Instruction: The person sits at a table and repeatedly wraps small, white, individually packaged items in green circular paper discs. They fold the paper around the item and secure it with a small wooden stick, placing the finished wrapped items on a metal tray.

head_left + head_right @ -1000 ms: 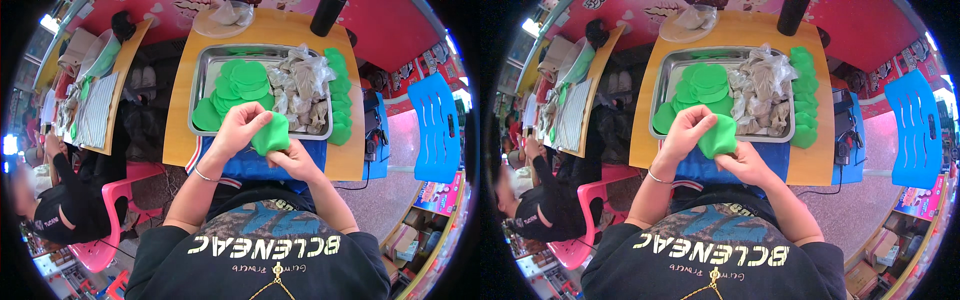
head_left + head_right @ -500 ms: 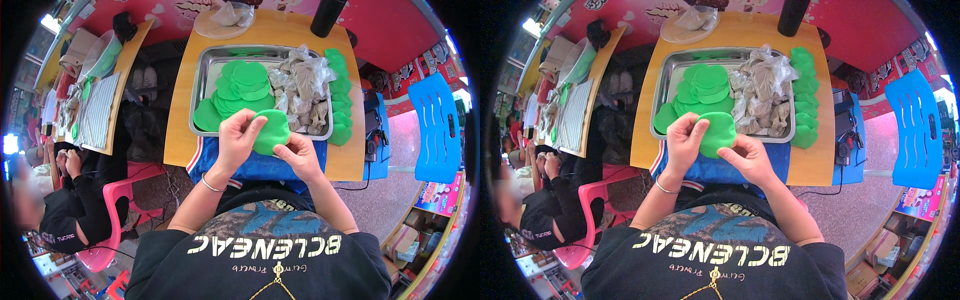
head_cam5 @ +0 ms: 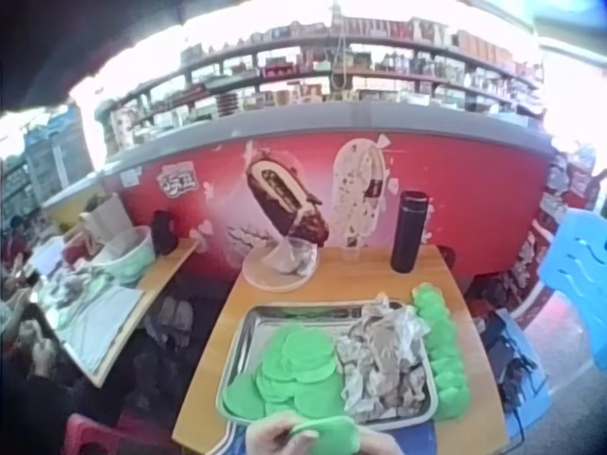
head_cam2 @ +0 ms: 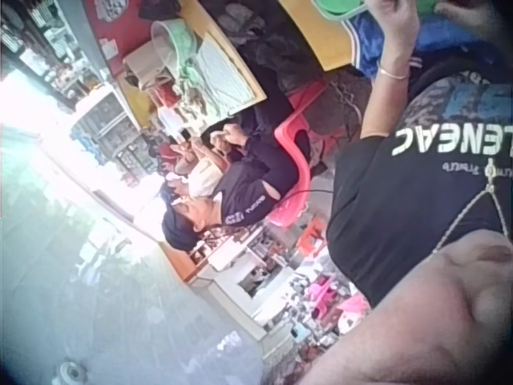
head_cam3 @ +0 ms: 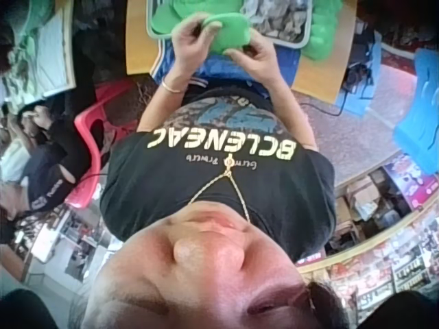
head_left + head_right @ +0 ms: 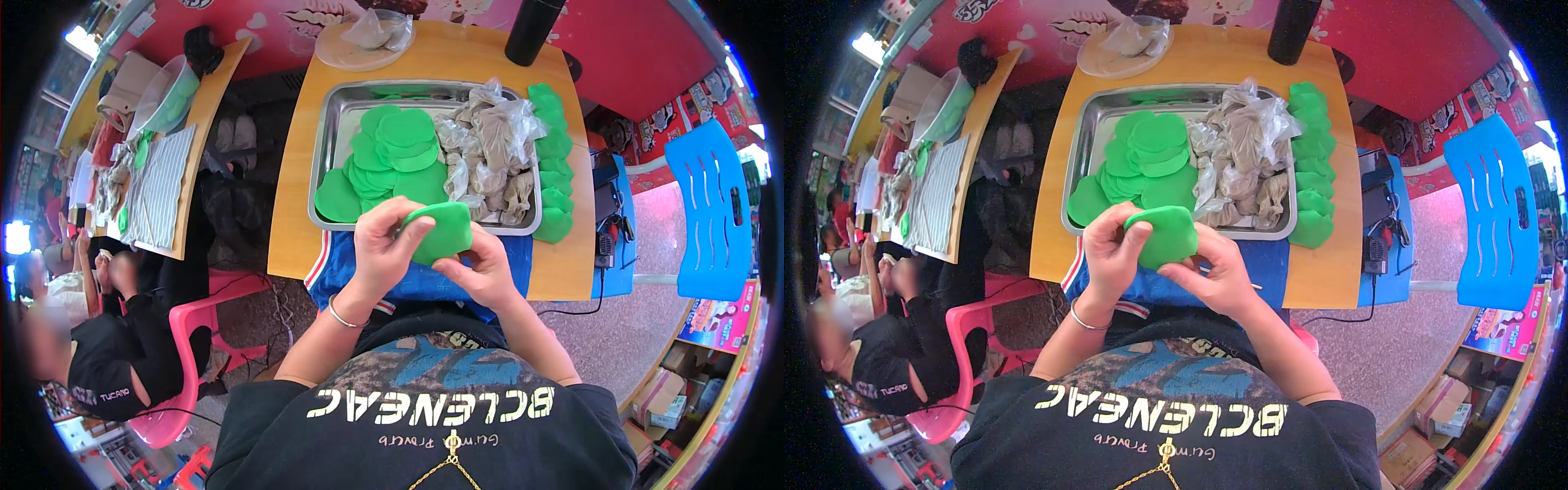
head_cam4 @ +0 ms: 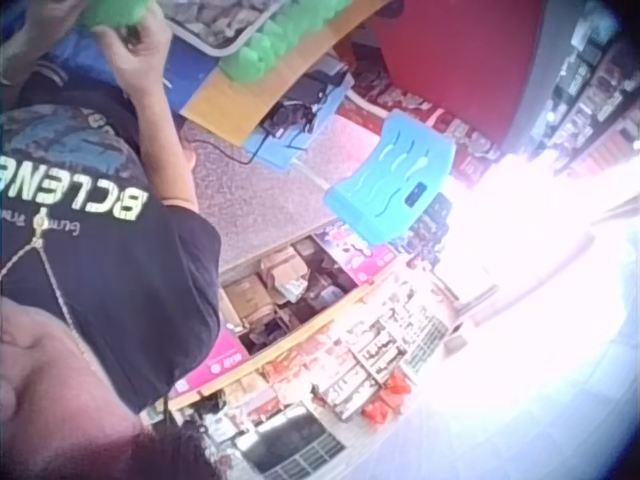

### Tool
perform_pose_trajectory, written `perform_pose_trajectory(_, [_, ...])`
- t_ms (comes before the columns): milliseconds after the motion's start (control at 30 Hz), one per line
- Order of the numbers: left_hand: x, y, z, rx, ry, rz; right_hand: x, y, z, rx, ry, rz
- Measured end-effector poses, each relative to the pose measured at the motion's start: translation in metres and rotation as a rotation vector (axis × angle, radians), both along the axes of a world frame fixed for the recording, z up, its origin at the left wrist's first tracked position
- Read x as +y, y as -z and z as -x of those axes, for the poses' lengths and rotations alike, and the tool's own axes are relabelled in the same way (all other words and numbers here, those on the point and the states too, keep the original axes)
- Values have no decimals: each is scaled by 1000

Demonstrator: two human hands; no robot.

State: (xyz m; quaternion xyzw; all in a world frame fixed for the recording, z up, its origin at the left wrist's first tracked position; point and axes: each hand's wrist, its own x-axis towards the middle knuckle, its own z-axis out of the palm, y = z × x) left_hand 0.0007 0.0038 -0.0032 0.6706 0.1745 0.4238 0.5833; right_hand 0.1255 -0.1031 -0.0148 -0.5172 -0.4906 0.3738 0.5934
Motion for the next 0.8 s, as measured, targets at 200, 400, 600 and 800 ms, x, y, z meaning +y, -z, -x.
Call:
perform_pose_trajectory(200, [-5, -9, -9, -86, 98, 412, 5, -3, 9, -363, 218, -42])
perform_pose_trajectory(400, [-7, 2, -7, -24, 147, 280, 6, 9, 8, 229, 324, -71])
perform_pose_trajectory(600, [-13, 12, -10, -67, 100, 605, 9, 19, 3, -39, 458, -68])
perform_pose_trajectory(800, [-9, 13, -8, -58, 47, 702, 18, 2, -43, -366, 533, -36])
